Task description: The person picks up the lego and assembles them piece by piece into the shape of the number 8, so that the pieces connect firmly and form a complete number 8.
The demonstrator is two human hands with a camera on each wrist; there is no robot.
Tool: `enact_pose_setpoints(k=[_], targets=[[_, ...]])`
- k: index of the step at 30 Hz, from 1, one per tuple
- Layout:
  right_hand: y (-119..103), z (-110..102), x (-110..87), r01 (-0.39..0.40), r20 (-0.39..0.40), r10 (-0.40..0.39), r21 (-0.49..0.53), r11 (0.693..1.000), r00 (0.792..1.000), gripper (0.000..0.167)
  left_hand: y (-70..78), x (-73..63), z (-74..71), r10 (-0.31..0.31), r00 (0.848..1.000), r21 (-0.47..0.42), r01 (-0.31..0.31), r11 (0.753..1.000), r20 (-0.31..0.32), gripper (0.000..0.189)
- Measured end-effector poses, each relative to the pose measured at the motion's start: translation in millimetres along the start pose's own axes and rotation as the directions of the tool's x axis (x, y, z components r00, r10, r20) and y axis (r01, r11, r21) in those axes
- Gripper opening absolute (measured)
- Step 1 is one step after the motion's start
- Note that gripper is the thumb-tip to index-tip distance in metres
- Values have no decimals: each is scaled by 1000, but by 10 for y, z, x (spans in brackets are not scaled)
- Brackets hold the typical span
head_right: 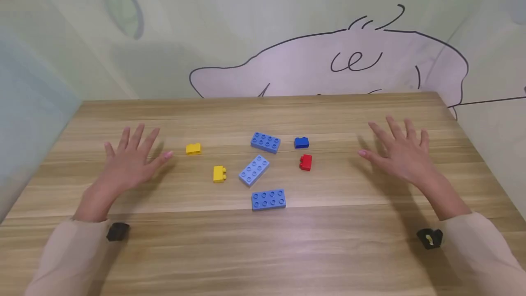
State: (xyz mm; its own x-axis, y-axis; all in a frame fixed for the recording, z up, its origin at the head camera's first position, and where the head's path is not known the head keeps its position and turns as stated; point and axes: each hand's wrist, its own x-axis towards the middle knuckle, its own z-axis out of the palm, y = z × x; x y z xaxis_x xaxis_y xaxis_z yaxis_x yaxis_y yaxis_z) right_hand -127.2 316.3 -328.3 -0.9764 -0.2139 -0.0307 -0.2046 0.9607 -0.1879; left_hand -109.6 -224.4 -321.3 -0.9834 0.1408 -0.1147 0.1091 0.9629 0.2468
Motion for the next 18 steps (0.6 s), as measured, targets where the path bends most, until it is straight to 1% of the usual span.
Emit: enact_pose_setpoints(k=[2,4,9,13,16,18], targets=[[-28,-22,3,21,-11,-21,11,1000,1000,77,28,-5,-23,14,1000,-10,-14,1000,-7,80],[-77,-44,13,43,-5,-43,30,999,999,78,67,-10,-44,33,999,-18,-33,999,-14,80],[-277,-93,37,92,32,-98,145,985,995,81,214,-22,-76,78,997,-46,-79,996,-15,82],[-456,-96,29,141,54,-159,245,959,986,76,345,-41,-77,117,993,-81,-118,990,-14,82],[-583,-84,5,196,66,-226,300,934,972,71,435,-58,-72,145,989,-121,-147,982,-19,81],[-665,-69,-6,233,77,-271,326,916,960,69,491,-67,-60,156,988,-158,-156,975,-10,81]])
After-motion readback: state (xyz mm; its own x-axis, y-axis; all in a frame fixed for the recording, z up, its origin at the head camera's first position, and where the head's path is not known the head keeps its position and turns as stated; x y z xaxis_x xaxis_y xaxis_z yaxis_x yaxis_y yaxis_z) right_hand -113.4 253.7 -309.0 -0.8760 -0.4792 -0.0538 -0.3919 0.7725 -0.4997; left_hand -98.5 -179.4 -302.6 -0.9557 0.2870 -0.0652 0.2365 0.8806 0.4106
